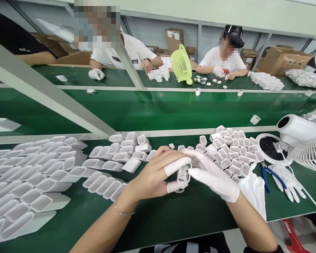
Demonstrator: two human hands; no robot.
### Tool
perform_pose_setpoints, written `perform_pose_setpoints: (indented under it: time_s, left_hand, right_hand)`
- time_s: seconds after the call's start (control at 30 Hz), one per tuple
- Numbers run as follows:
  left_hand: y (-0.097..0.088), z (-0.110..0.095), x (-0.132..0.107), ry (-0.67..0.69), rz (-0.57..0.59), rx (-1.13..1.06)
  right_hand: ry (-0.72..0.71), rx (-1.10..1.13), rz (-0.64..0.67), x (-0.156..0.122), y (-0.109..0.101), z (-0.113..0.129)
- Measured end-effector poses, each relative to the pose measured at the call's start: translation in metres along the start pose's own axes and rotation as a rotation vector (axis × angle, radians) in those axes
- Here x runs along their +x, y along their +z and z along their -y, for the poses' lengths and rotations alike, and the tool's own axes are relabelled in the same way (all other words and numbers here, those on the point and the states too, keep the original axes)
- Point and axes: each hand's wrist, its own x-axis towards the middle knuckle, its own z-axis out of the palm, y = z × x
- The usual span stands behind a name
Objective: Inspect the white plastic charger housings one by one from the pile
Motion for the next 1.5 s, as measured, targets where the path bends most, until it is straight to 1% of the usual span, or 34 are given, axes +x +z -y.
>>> perform_pose_setpoints:
  time_s: [0.07,0.17,0.2,0.27,0.33,0.37,0.4,0.43,0.47,0.53,0.6,0.67,0.77,0.83,0.87,0.97,1.17,1.5]
  left_hand:
    - [-0.003,-0.001,0.000,0.009,0.019,0.008]
    - [-0.008,-0.003,0.001,0.028,0.080,0.033]
    - [-0.009,-0.004,0.002,0.036,0.095,0.044]
    - [-0.011,-0.006,0.002,0.057,0.089,0.056]
    - [-0.011,-0.006,-0.001,0.072,0.054,0.026]
    - [-0.010,-0.005,-0.003,0.055,0.036,-0.024]
    - [-0.008,-0.005,-0.005,0.007,0.013,-0.110]
    - [-0.006,-0.004,-0.008,-0.073,-0.034,-0.235]
    - [-0.003,-0.004,-0.010,-0.181,-0.110,-0.396]
    - [0.001,-0.003,-0.012,-0.451,-0.336,-0.759]
    - [0.002,-0.001,-0.009,-0.725,-0.554,-1.066]
    - [-0.001,0.001,-0.002,-0.968,-0.690,-1.295]
    - [-0.010,0.002,0.011,-1.257,-0.790,-1.549]
    - [-0.015,0.001,0.017,-1.394,-0.790,-1.654]
    - [-0.016,0.001,0.019,-1.440,-0.778,-1.686]
    - [-0.017,-0.001,0.022,-1.502,-0.739,-1.738]
    - [-0.014,-0.003,0.024,-1.514,-0.689,-1.759]
    - [-0.011,-0.003,0.021,-1.519,-0.704,-1.761]
  right_hand:
    - [0.091,0.003,0.052,0.000,-0.003,0.005]
    - [0.226,-0.087,0.125,0.001,-0.004,0.014]
    - [0.238,-0.102,0.143,0.001,-0.005,0.016]
    - [0.207,-0.037,0.159,0.002,-0.006,0.018]
    - [0.169,0.117,0.108,0.001,-0.006,0.017]
    - [0.157,0.193,0.059,0.000,-0.006,0.015]
    - [0.153,0.251,-0.003,-0.001,-0.005,0.012]
    - [0.153,0.290,-0.073,-0.002,-0.004,0.009]
    - [0.153,0.313,-0.135,-0.003,-0.002,0.006]
    - [0.147,0.333,-0.212,-0.005,0.002,-0.001]
    - [0.147,0.340,-0.224,-0.007,0.007,-0.008]
    - [0.154,0.334,-0.216,-0.009,0.011,-0.013]
    - [0.150,0.313,-0.210,-0.011,0.014,-0.019]
    - [0.142,0.289,-0.210,-0.011,0.015,-0.022]
    - [0.138,0.278,-0.211,-0.012,0.015,-0.024]
    - [0.141,0.265,-0.203,-0.012,0.014,-0.028]
    - [0.151,0.265,-0.189,-0.015,0.013,-0.032]
    - [0.184,0.240,-0.194,-0.015,0.013,-0.033]
